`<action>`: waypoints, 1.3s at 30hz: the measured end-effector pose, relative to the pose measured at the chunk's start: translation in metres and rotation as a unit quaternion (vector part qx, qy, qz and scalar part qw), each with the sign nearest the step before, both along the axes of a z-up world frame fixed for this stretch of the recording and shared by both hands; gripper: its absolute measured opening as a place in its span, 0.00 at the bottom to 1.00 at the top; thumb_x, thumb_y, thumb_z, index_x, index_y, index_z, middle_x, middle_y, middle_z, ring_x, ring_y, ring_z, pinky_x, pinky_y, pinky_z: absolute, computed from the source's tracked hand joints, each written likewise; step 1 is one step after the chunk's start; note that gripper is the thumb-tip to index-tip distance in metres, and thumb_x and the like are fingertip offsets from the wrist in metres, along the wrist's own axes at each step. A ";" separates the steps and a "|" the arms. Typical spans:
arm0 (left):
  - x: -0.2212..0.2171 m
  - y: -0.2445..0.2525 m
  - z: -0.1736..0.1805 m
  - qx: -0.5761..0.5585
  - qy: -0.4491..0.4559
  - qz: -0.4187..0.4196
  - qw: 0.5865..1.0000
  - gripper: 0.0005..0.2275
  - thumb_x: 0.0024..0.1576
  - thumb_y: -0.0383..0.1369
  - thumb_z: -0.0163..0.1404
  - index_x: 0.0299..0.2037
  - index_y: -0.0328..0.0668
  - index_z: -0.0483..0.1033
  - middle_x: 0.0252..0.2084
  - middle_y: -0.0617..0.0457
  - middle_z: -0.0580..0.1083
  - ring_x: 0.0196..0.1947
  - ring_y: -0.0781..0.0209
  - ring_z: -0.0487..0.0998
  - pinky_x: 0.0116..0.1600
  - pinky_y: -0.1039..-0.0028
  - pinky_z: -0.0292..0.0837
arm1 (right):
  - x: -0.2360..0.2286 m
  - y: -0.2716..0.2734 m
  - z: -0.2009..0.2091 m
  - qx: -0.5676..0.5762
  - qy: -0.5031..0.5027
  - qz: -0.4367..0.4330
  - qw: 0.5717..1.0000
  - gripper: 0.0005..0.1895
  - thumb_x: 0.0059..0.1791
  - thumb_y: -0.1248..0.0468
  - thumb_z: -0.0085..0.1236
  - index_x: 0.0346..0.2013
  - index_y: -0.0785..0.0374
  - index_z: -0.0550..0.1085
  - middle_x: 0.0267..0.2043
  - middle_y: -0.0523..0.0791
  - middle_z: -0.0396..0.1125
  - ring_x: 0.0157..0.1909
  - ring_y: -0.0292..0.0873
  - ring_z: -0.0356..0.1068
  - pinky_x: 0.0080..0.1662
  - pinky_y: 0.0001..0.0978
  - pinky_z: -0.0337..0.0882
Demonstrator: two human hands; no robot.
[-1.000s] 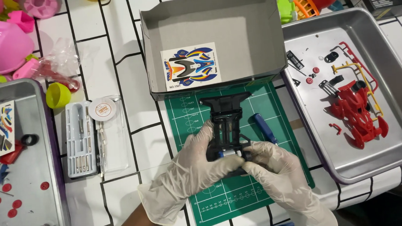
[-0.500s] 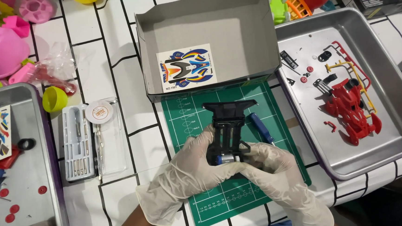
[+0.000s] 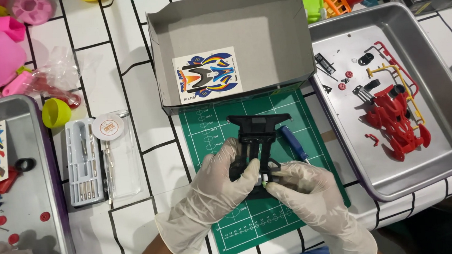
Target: The person assembles a toy car chassis on a green cutting mat. They use a screwdriver to tighten screws on the black plastic frame, insert two AA batteries into the battery compartment, and attach a black plastic cover to secure the batteries.
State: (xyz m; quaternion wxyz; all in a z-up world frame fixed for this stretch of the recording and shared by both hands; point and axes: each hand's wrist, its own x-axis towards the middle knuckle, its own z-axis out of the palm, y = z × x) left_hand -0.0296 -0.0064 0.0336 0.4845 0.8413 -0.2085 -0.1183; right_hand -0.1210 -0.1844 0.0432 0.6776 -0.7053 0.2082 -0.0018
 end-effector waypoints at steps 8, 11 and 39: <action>0.001 0.000 0.001 0.048 0.076 0.017 0.996 0.17 0.56 0.49 0.49 0.49 0.52 0.74 0.38 0.61 0.80 0.37 0.50 0.76 0.50 0.65 0.70 | -0.001 -0.002 0.000 0.026 -0.033 0.000 0.999 0.18 0.38 0.68 0.72 0.42 0.69 0.84 0.44 0.53 0.81 0.46 0.49 0.83 0.47 0.38 0.84; 0.001 -0.002 -0.010 -0.023 -0.005 0.006 1.000 0.15 0.57 0.42 0.52 0.49 0.45 0.74 0.39 0.61 0.83 0.37 0.55 0.84 0.50 0.67 0.72 | 0.001 0.000 0.008 0.001 -0.025 0.009 1.000 0.15 0.39 0.66 0.71 0.40 0.68 0.84 0.41 0.51 0.82 0.41 0.46 0.83 0.45 0.36 0.84; 0.014 0.011 0.015 -0.204 0.238 -0.118 0.942 0.21 0.57 0.37 0.50 0.62 0.43 0.67 0.57 0.48 0.76 0.58 0.54 0.79 0.63 0.66 0.78 | 0.002 0.010 0.005 -0.361 -0.241 0.103 0.895 0.57 0.37 0.47 0.75 0.72 0.65 0.56 0.73 0.55 0.60 0.71 0.51 0.65 0.61 0.38 0.78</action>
